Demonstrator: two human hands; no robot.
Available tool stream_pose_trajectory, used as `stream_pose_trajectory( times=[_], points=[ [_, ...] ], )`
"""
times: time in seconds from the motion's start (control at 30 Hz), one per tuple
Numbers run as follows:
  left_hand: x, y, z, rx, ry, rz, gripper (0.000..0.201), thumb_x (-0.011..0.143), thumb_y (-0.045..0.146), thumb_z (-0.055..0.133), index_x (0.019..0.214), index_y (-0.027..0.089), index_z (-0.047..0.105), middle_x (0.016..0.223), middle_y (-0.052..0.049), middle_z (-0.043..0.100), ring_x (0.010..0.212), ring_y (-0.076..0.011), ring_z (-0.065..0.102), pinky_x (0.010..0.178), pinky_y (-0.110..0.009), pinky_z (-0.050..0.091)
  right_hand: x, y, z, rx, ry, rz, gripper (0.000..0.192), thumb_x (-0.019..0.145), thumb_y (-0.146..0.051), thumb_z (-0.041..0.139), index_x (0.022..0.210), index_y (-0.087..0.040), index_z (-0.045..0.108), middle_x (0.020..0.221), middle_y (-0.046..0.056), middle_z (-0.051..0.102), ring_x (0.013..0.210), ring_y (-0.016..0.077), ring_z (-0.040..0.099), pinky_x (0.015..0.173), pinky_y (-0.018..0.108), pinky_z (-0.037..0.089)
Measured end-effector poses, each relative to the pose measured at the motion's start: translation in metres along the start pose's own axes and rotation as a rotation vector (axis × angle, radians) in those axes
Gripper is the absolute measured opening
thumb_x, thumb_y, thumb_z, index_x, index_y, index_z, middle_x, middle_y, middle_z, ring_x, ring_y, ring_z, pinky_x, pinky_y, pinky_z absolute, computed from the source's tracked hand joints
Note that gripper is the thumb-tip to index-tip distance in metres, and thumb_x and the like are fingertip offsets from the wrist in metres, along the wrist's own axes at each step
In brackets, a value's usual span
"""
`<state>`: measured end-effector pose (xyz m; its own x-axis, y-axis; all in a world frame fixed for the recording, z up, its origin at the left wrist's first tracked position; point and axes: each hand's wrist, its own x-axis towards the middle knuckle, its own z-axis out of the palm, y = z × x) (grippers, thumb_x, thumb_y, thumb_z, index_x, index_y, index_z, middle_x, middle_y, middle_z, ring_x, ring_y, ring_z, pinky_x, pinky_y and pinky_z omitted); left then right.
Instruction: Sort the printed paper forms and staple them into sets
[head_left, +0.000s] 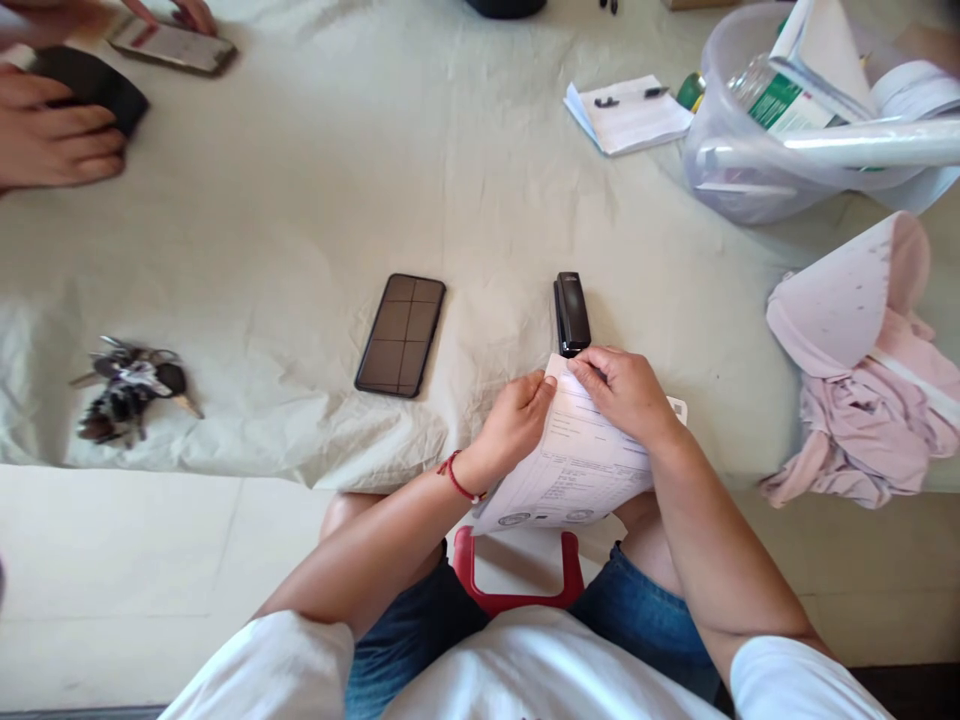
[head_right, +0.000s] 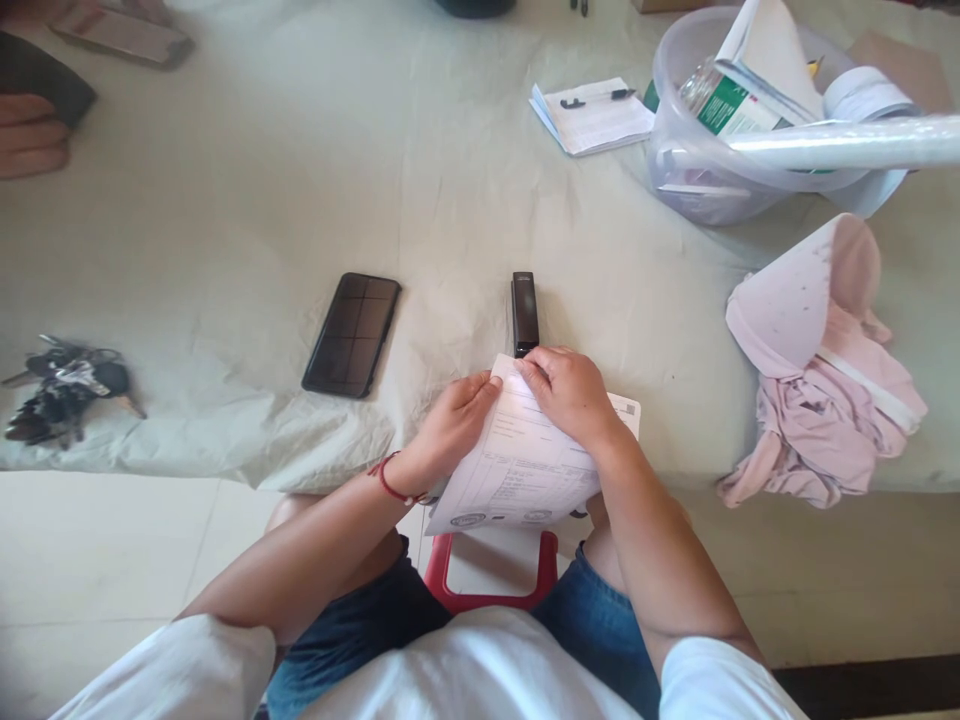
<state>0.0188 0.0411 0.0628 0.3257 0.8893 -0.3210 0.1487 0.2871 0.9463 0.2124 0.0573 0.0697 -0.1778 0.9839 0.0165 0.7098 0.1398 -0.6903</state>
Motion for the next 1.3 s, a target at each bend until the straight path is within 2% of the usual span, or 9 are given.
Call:
stream_pose_trajectory(
  times=[0.1,0.27,0.53,0.67,0.8,0.9,1.03,1.13,1.3],
  points=[
    [0.0,0.007,-0.001,-0.053,0.034,-0.093,0.037,0.111,0.042,0.05,0.082,0.021,0.057,0.079,-0.002,0.056,0.072,-0.0165,0.049,0.062,-0.03,0.038,-0.001,0.008,-0.009,0.003,-0.025,0.061,0.026,0.104,-0.038,0.062,0.087,-0.023,0.074,0.085,0.004,0.078,0.08,0.0206,0.07,0.073,0.033,0.048],
    [0.002,0.011,0.0,-0.11,0.066,-0.159,0.036,0.109,0.039,0.052,0.078,0.02,0.058,0.078,-0.002,0.057,0.07,-0.0156,0.05,0.061,-0.03,0.037,0.001,0.017,-0.018,-0.018,-0.009,0.078,0.026,0.1,-0.037,0.063,0.081,-0.023,0.073,0.083,0.005,0.075,0.085,0.0223,0.068,0.079,0.035,0.05],
    [0.015,0.018,0.0,-0.09,-0.005,-0.317,0.021,0.103,0.027,0.057,0.087,0.019,0.066,0.063,0.004,0.05,0.053,-0.0129,0.04,0.054,-0.03,0.026,0.026,0.029,-0.035,0.031,-0.213,0.212,0.027,0.094,-0.039,0.062,0.079,-0.02,0.073,0.078,0.003,0.071,0.074,0.0198,0.064,0.07,0.032,0.045],
    [0.017,0.022,0.003,-0.047,0.028,-0.283,0.005,0.098,0.021,0.063,0.096,0.018,0.067,0.067,0.004,0.058,0.056,-0.0125,0.045,0.056,-0.028,0.031,0.039,0.027,-0.05,-0.057,-0.334,0.195,0.031,0.094,-0.044,0.062,0.075,-0.021,0.07,0.076,0.002,0.068,0.071,0.0191,0.062,0.066,0.032,0.044],
    [0.021,0.023,0.0,0.004,0.073,-0.224,0.014,0.097,0.027,0.064,0.088,0.018,0.068,0.065,0.004,0.055,0.057,-0.0127,0.044,0.057,-0.029,0.029,0.043,0.024,-0.057,-0.086,-0.402,0.078,0.033,0.095,-0.046,0.061,0.078,-0.021,0.074,0.083,0.005,0.07,0.076,0.021,0.065,0.071,0.034,0.046],
    [0.025,0.022,-0.007,-0.036,0.105,-0.189,0.022,0.098,0.029,0.062,0.079,0.018,0.066,0.063,0.005,0.051,0.057,-0.0119,0.039,0.056,-0.029,0.027,0.039,0.021,-0.056,-0.009,-0.37,-0.023,0.036,0.097,-0.051,0.062,0.086,-0.022,0.079,0.088,0.006,0.073,0.084,0.0227,0.069,0.08,0.036,0.05],
    [0.028,0.02,-0.017,-0.089,0.144,-0.098,0.019,0.093,0.026,0.063,0.076,0.019,0.067,0.063,0.005,0.052,0.057,-0.0111,0.038,0.057,-0.028,0.027,0.03,0.018,-0.052,0.053,-0.27,-0.071,0.037,0.1,-0.051,0.062,0.087,-0.023,0.081,0.086,0.005,0.075,0.088,0.023,0.069,0.086,0.037,0.051],
    [0.03,0.017,-0.023,-0.062,0.21,-0.024,0.017,0.09,0.026,0.064,0.077,0.018,0.07,0.065,0.003,0.058,0.06,-0.0118,0.044,0.059,-0.027,0.031,0.024,0.027,-0.057,0.077,-0.222,-0.006,0.036,0.099,-0.054,0.065,0.091,-0.023,0.083,0.092,0.005,0.078,0.088,0.0226,0.069,0.085,0.037,0.051],
    [0.033,0.014,-0.032,-0.011,0.253,0.002,0.015,0.087,0.026,0.064,0.077,0.017,0.072,0.065,0.001,0.061,0.061,-0.0131,0.049,0.06,-0.027,0.034,0.006,0.06,-0.079,0.181,-0.171,0.264,0.042,0.089,-0.063,0.077,0.088,-0.022,0.083,0.09,0.005,0.079,0.085,0.023,0.069,0.081,0.036,0.051]
  ],
)
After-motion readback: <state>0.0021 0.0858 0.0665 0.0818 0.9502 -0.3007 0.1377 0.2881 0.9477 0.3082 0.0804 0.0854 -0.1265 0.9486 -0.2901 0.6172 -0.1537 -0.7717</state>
